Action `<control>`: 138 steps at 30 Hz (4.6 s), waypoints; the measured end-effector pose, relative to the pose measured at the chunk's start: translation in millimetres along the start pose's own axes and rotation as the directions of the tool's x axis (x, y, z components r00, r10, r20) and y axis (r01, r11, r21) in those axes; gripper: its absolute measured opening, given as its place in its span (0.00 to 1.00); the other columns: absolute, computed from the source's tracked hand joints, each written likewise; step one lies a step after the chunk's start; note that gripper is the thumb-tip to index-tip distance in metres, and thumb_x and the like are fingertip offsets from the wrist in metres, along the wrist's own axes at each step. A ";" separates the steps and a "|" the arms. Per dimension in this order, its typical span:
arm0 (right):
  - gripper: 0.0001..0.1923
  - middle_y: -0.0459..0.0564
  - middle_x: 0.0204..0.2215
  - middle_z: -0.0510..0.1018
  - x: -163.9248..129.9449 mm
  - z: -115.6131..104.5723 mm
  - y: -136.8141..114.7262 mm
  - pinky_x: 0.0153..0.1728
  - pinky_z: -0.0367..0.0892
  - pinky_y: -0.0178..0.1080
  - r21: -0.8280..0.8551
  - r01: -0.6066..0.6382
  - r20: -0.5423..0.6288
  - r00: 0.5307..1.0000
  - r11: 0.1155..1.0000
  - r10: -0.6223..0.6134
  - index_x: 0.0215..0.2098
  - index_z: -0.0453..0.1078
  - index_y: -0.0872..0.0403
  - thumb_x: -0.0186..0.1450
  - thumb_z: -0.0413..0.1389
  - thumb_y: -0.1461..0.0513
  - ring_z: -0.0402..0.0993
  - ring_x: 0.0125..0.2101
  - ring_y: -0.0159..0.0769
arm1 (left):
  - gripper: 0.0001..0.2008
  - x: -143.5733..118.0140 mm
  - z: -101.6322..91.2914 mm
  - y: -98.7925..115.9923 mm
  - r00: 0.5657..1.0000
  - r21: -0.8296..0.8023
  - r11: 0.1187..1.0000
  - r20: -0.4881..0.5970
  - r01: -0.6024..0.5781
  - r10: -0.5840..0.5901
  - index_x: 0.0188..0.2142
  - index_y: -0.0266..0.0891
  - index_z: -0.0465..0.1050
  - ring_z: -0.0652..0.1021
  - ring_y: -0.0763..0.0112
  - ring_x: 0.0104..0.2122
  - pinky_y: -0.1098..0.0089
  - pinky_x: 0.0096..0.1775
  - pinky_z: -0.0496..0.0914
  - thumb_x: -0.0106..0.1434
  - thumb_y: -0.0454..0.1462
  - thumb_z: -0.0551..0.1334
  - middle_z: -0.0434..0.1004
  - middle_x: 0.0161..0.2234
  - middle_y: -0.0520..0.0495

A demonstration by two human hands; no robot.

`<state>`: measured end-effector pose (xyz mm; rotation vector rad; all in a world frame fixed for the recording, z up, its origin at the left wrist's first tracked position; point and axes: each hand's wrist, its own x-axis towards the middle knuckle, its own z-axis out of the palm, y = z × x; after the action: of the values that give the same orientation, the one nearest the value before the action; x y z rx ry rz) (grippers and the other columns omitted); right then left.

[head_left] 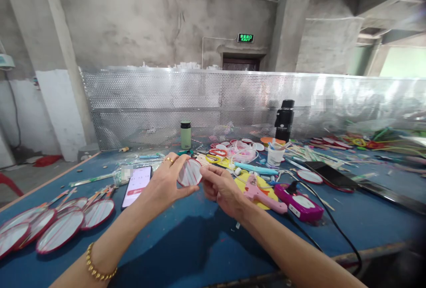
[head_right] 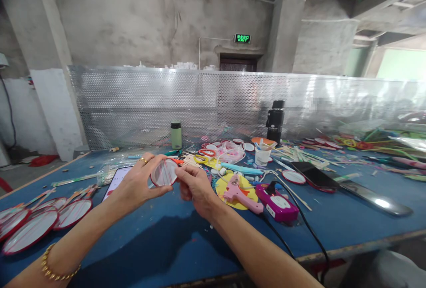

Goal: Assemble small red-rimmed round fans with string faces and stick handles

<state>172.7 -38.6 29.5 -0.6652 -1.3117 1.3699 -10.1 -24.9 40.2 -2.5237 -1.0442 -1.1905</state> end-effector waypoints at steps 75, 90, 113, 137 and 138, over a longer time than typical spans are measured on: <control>0.14 0.61 0.41 0.80 82.5 -61.0 -6.6 0.41 0.66 0.37 -0.853 0.091 0.067 0.996 -0.514 0.066 0.40 0.77 0.58 0.64 0.49 0.67 0.76 0.44 0.43 | 0.05 -9.2 33.6 -16.7 0.466 -0.166 0.574 0.776 0.802 -0.425 0.27 0.38 0.62 0.62 0.80 0.09 0.78 0.13 0.48 0.55 0.38 0.54 0.69 0.14 0.53; 0.13 0.63 0.36 0.81 79.9 -34.7 14.5 0.36 0.69 0.36 -0.857 0.236 0.146 0.963 -0.458 0.225 0.39 0.77 0.59 0.60 0.53 0.68 0.78 0.41 0.46 | 0.04 -8.7 30.6 -14.4 0.485 -0.167 0.600 0.767 0.782 -0.419 0.28 0.38 0.63 0.63 0.80 0.10 0.78 0.14 0.49 0.56 0.37 0.54 0.69 0.15 0.53; 0.02 0.42 0.18 0.72 47.1 -10.6 -2.8 0.20 0.59 0.28 -0.775 0.268 0.189 0.963 0.573 -0.195 0.25 0.69 0.57 0.54 0.57 0.65 0.66 0.19 0.25 | 0.17 7.6 0.2 -1.8 0.847 -0.469 0.716 0.402 0.516 -0.347 0.27 0.37 0.65 0.65 0.79 0.14 0.76 0.19 0.57 0.59 0.49 0.57 0.66 0.17 0.55; 0.03 0.39 0.13 0.68 36.8 -0.3 -8.7 0.15 0.59 0.27 -0.672 0.124 0.105 0.992 0.730 -0.071 0.25 0.69 0.56 0.54 0.53 0.66 0.65 0.14 0.25 | 0.07 0.7 14.4 4.2 0.809 -0.842 0.045 0.500 0.537 -0.309 0.31 0.39 0.65 0.55 0.84 0.11 0.78 0.15 0.48 0.56 0.37 0.63 0.57 0.14 0.61; 0.04 0.39 0.13 0.68 37.7 -1.7 -10.3 0.15 0.59 0.27 -0.679 0.142 0.089 0.990 0.720 -0.112 0.24 0.70 0.56 0.53 0.53 0.66 0.65 0.14 0.25 | 0.07 0.6 12.8 5.1 0.811 -0.841 0.021 0.514 0.540 -0.280 0.32 0.40 0.65 0.55 0.83 0.11 0.78 0.15 0.49 0.57 0.37 0.63 0.57 0.14 0.61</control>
<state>167.3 -5.1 48.8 -1.0179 -1.8846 0.7506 1.3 -23.1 32.8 -3.4182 -1.4340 -2.5655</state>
